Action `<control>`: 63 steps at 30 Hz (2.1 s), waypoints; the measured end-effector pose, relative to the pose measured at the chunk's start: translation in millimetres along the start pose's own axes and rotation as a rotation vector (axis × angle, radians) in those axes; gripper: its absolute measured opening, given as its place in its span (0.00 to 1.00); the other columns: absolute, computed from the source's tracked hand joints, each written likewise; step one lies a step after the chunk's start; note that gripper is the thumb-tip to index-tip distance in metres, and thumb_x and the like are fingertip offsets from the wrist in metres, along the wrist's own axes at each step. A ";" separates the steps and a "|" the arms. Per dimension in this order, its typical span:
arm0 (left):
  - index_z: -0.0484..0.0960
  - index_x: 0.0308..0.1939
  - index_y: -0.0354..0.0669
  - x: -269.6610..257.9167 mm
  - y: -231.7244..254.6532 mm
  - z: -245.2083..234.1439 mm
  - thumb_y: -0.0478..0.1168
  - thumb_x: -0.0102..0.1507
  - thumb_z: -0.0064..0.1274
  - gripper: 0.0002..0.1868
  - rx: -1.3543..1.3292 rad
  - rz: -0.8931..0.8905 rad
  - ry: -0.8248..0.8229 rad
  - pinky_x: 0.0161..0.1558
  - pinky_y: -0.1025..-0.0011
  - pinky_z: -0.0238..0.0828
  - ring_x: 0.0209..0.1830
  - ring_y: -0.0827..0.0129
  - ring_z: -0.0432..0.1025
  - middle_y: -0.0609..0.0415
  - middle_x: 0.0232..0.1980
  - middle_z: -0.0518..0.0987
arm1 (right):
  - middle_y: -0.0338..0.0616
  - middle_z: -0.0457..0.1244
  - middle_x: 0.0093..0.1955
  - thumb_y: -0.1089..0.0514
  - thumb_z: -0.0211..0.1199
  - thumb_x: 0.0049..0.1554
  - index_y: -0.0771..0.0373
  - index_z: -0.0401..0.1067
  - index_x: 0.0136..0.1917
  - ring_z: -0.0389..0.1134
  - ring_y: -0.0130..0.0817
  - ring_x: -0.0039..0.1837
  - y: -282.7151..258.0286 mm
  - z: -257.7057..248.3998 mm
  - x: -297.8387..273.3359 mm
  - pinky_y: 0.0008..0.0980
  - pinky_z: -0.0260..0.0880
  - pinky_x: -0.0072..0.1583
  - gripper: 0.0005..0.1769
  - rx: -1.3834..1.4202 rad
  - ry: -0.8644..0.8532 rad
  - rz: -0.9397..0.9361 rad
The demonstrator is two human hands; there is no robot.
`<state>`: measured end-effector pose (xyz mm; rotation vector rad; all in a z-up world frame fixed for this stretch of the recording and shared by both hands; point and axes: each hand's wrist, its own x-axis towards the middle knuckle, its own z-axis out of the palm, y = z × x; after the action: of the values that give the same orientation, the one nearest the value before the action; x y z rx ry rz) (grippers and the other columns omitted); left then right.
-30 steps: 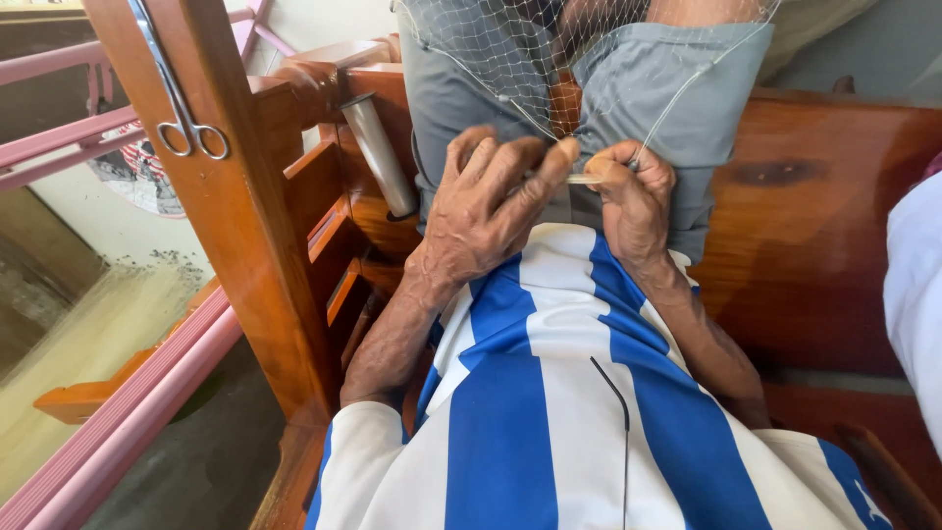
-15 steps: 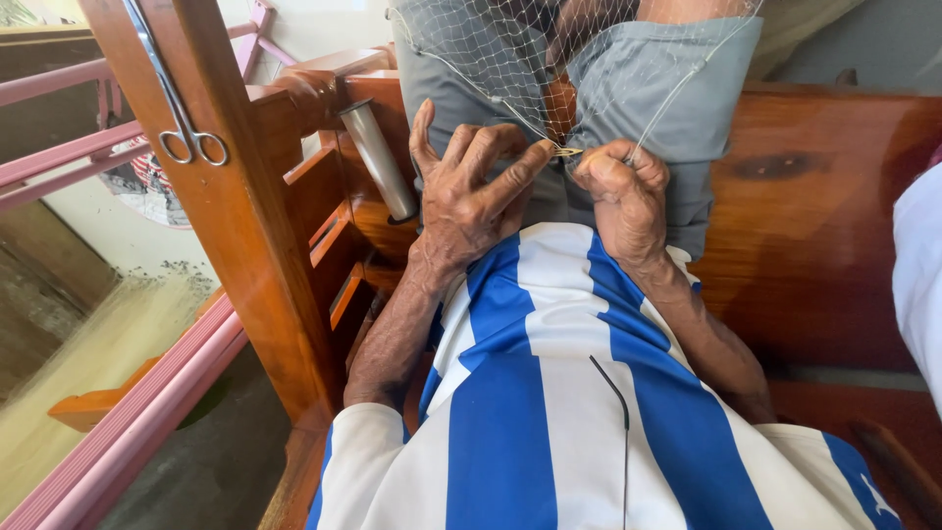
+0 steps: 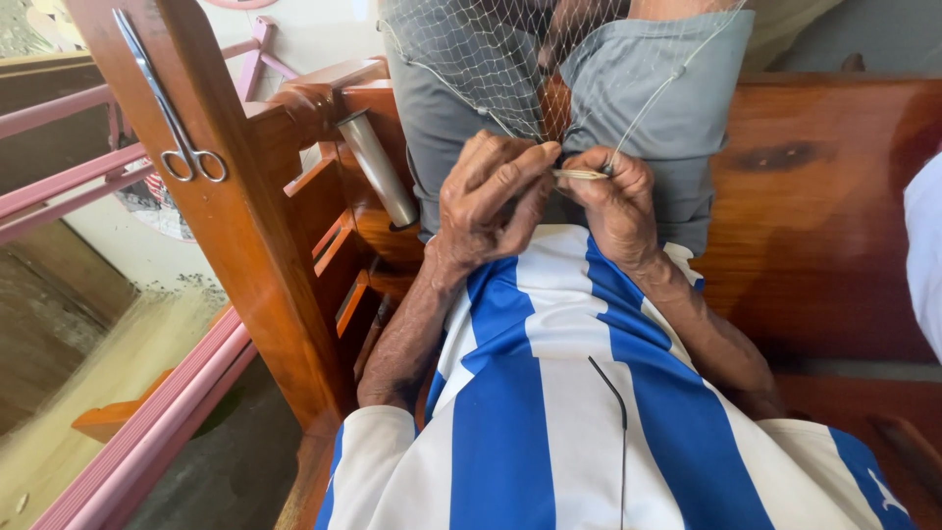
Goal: A person is using a wooden shuttle to weave or repair the mesh of a fishing net while sitting on a wooden bench.
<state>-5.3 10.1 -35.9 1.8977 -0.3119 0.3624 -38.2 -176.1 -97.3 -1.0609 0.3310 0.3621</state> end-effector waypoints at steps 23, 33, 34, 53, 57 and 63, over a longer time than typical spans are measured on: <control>0.80 0.38 0.31 -13.7 75.5 -24.9 0.28 0.70 0.46 0.08 -0.057 -0.128 0.210 0.28 0.59 0.74 0.24 0.55 0.71 0.47 0.31 0.76 | 0.41 0.60 0.31 0.59 0.66 0.66 0.72 0.78 0.51 0.61 0.14 0.40 -2.2 -6.3 -3.0 0.17 0.66 0.43 0.11 -0.184 0.019 -0.002; 0.80 0.59 0.44 -42.9 86.1 5.9 0.37 0.66 0.56 0.17 0.253 -0.399 -0.358 0.29 0.51 0.79 0.29 0.43 0.80 0.48 0.38 0.79 | 0.46 0.61 0.30 0.60 0.65 0.66 0.77 0.75 0.51 0.62 0.19 0.37 -4.9 -6.2 -3.9 0.21 0.67 0.43 0.13 -0.165 -0.002 -0.014; 0.81 0.59 0.47 -46.7 82.1 10.4 0.39 0.66 0.57 0.17 0.299 -0.348 -0.305 0.30 0.57 0.81 0.30 0.50 0.81 0.52 0.38 0.79 | 0.44 0.58 0.29 0.60 0.63 0.66 0.77 0.74 0.51 0.60 0.20 0.37 -3.7 -7.3 -4.6 0.21 0.66 0.44 0.13 -0.107 -0.002 0.000; 0.80 0.37 0.39 -9.3 81.7 -30.9 0.26 0.66 0.51 0.06 0.107 -0.438 -0.042 0.26 0.72 0.61 0.22 0.72 0.63 0.55 0.27 0.72 | 0.37 0.63 0.30 0.57 0.57 0.71 0.64 0.76 0.68 0.64 0.26 0.35 -32.5 -1.2 56.2 0.47 0.77 0.71 0.17 0.252 -0.101 0.204; 0.79 0.36 0.35 -13.1 69.0 -40.3 0.24 0.65 0.47 0.07 0.066 -0.409 -0.027 0.26 0.73 0.65 0.22 0.73 0.67 0.54 0.29 0.75 | 0.43 0.65 0.33 0.60 0.55 0.67 0.68 0.76 0.61 0.67 0.29 0.37 -50.0 19.1 44.8 0.43 0.83 0.65 0.14 -0.054 -0.034 0.061; 0.78 0.36 0.40 -19.7 50.1 -58.8 0.30 0.68 0.46 0.07 0.254 -0.419 -0.012 0.22 0.76 0.62 0.19 0.76 0.64 0.56 0.28 0.76 | 0.47 0.69 0.57 0.66 0.58 0.67 0.67 0.73 0.67 0.73 0.37 0.59 -37.2 15.5 29.1 0.34 0.76 0.69 0.15 -0.018 -0.041 -0.089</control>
<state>-48.4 49.1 18.7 2.1529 0.1331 0.1105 5.6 -174.9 -73.8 -1.0812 0.2434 0.3071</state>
